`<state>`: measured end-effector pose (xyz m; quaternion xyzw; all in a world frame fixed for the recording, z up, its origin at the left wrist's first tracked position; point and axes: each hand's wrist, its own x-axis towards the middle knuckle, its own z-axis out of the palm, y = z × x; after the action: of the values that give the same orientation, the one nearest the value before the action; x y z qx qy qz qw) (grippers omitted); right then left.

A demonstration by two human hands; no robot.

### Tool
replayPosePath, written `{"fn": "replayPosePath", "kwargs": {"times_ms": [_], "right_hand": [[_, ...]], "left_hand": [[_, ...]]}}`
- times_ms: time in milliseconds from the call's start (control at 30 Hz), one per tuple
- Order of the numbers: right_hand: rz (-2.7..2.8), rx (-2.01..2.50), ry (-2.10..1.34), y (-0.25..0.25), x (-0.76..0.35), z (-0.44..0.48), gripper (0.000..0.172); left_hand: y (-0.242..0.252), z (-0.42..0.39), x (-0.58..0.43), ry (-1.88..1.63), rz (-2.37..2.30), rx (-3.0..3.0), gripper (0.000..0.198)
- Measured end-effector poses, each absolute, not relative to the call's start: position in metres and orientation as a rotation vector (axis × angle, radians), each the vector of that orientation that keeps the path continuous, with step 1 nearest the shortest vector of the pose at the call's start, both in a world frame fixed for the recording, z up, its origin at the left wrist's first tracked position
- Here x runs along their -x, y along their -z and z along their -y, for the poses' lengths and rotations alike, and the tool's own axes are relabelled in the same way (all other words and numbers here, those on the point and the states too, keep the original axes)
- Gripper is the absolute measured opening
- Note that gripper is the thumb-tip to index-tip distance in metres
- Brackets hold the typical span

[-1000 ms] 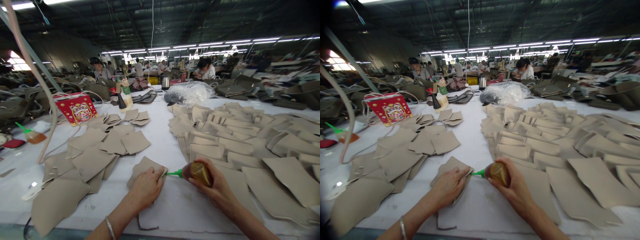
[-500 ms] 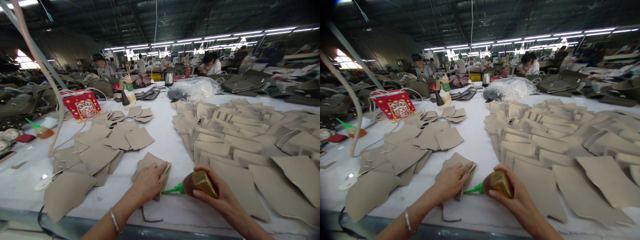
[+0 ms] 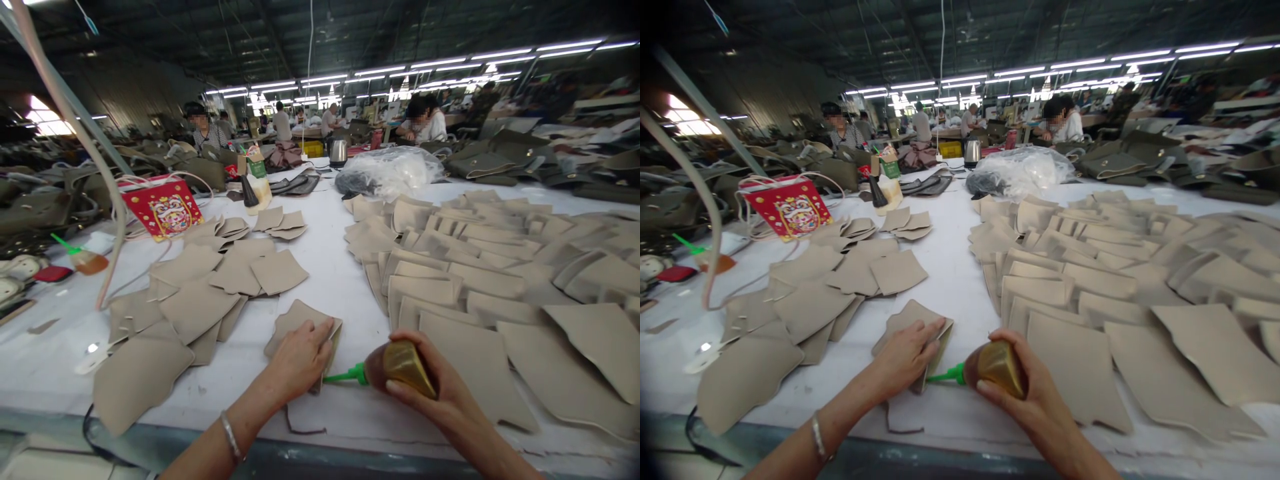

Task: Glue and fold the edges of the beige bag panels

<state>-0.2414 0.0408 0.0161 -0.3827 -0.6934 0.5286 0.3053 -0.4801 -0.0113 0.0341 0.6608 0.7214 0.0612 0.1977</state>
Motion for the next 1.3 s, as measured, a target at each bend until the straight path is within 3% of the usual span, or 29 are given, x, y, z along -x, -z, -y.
{"fn": "replayPosePath", "kwargs": {"times_ms": [100, 267, 467, 700, 900, 1100, 1300], "right_hand": [[1.844, 0.985, -1.478, -0.014, 0.242, -0.041, 0.050], [1.865, 1.079, -1.257, -0.014, 0.241, -0.039, 0.049], [1.926, 1.015, -1.347, -0.015, 0.242, -0.037, 0.049], [1.889, 1.102, -1.079, -0.014, 0.241, -0.056, 0.047], [1.912, 1.029, -1.287, -0.012, 0.241, -0.055, 0.048], [1.859, 1.124, -1.023, -0.019, 0.243, -0.074, 0.048], [1.922, 1.097, -1.049, -0.018, 0.241, -0.066, 0.045]], "left_hand": [[-0.036, 0.011, 0.479, -0.164, -2.019, -1.839, 0.049], [-0.038, 0.010, 0.479, -0.166, -2.012, -1.850, 0.048], [-0.036, 0.012, 0.480, -0.168, -1.996, -1.866, 0.048], [-0.035, 0.011, 0.480, -0.147, -1.998, -1.871, 0.047], [-0.037, 0.009, 0.480, -0.110, -1.998, -1.873, 0.046], [-0.037, 0.008, 0.480, -0.136, -1.986, -1.894, 0.045], [-0.035, 0.007, 0.481, -0.133, -1.997, -1.885, 0.044]]}}
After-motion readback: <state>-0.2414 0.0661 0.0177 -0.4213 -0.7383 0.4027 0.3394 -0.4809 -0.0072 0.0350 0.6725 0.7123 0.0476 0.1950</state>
